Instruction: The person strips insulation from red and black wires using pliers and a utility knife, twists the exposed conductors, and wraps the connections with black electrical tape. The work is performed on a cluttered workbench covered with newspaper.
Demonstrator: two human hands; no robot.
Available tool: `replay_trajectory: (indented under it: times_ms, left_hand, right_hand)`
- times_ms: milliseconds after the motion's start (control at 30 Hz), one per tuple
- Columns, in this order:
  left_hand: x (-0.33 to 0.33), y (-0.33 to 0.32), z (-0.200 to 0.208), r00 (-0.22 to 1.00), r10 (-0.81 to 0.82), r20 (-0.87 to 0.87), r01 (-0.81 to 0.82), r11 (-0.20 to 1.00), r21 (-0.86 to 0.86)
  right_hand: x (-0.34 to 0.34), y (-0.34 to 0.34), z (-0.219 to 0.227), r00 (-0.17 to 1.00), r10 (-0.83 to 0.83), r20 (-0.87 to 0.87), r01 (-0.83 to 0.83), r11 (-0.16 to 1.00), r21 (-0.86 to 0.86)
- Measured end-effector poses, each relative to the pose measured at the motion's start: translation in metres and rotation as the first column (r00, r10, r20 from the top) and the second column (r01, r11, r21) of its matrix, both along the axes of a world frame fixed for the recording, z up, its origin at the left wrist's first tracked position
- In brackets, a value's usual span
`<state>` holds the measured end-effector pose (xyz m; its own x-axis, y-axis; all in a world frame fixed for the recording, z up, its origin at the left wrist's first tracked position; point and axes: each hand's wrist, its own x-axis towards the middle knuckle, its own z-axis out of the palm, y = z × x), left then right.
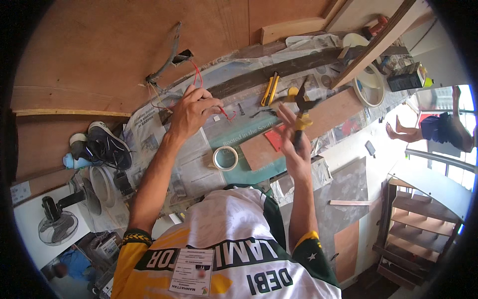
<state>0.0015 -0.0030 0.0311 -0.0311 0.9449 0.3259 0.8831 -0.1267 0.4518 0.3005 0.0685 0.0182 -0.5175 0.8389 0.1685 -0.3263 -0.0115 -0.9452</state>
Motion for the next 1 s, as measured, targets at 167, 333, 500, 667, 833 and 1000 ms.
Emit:
replay_trajectory:
  times_ms: [167,333,500,667,833,1000]
  left_hand:
    - [-0.007,0.001,-0.001,0.999,-0.029,-0.029,0.031,0.998,0.046]
    - [-0.008,-0.003,0.012,1.000,-0.031,-0.005,0.031,0.999,0.045]
    - [-0.008,0.012,0.018,0.998,-0.045,-0.053,0.048,0.996,0.076]
    - [-0.011,0.013,0.007,0.998,-0.068,0.000,0.068,0.993,0.100]
    - [-0.012,0.019,-0.002,0.995,-0.094,0.042,0.092,0.994,0.059]
    - [-0.009,0.033,-0.003,0.985,-0.149,0.083,0.152,0.988,-0.030]
  right_hand:
    - [-0.016,0.035,-0.015,0.957,-0.080,0.279,0.041,0.989,0.142]
    - [-0.025,0.062,0.004,0.998,0.046,0.053,-0.058,0.966,0.252]
    - [-0.033,0.064,0.010,0.858,0.280,-0.431,-0.405,0.885,-0.231]
    - [0.019,0.035,-0.001,0.897,0.415,0.156,-0.261,0.778,-0.572]
    - [0.017,-0.012,0.025,0.632,0.230,0.740,-0.342,0.940,0.000]
    - [0.016,-0.018,0.030,0.591,0.155,0.792,-0.301,0.953,0.038]
